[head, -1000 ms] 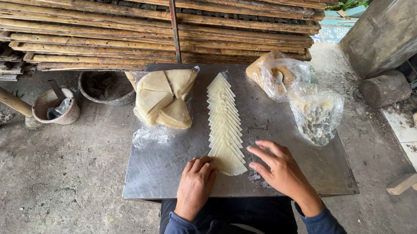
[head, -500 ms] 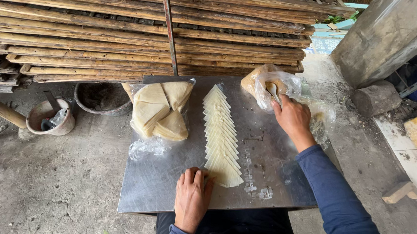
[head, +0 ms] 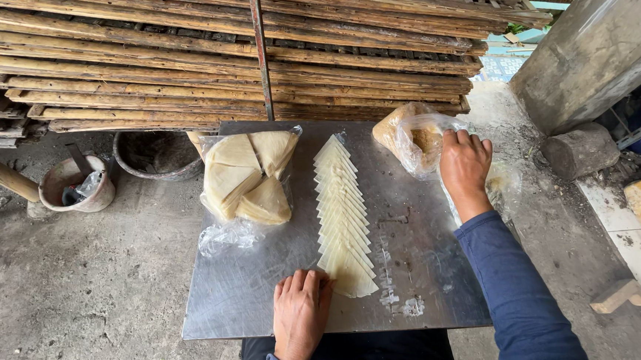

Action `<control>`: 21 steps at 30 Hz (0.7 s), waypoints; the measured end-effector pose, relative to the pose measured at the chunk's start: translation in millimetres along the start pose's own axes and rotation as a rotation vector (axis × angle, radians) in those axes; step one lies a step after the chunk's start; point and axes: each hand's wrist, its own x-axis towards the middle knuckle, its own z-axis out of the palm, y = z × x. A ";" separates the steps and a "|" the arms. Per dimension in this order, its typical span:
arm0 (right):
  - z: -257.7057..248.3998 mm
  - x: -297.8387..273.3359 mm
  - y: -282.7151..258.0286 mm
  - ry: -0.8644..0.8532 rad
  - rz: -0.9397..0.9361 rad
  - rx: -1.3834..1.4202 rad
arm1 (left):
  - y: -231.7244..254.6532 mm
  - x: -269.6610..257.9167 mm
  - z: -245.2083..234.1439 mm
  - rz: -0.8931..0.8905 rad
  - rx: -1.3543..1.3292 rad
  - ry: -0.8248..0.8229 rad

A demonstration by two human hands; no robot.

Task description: The person folds thin triangular wrappers on a metal table, places a small amount of filling onto each, and rolls them into cylindrical shapes. The person repeats this process for multiple wrappers, stacking the finished rolls on the table.

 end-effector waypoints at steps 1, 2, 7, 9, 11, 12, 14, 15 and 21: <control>1.5 -0.5 -2.1 -0.011 -0.014 0.003 | -0.1 -0.4 0.5 0.000 -0.011 0.008; 2.7 -1.6 -2.8 -0.023 -0.027 0.005 | 0.2 -0.8 1.2 0.002 -0.023 0.016; 6.5 -11.6 -6.9 -0.125 0.155 0.195 | 0.6 -2.1 1.7 0.010 -0.066 0.052; 5.8 -13.3 -1.5 -0.147 0.278 0.326 | 1.1 -2.5 1.6 -0.006 -0.066 0.048; 3.6 -12.1 6.3 -0.155 0.425 0.513 | 2.5 -2.6 1.6 -0.034 -0.112 0.075; 1.8 -10.8 9.7 -0.142 0.458 0.546 | 3.1 -2.4 1.2 -0.050 -0.134 0.090; -2.4 -8.8 14.1 -0.115 0.521 0.611 | 4.4 -4.1 -0.3 -0.124 -0.197 0.057; -5.2 -8.5 15.7 -0.141 0.627 0.742 | 4.6 -4.7 -0.9 -0.162 -0.229 0.041; -28.0 -18.2 25.3 -0.109 0.816 1.179 | 4.1 -4.4 -2.1 -0.186 -0.335 0.057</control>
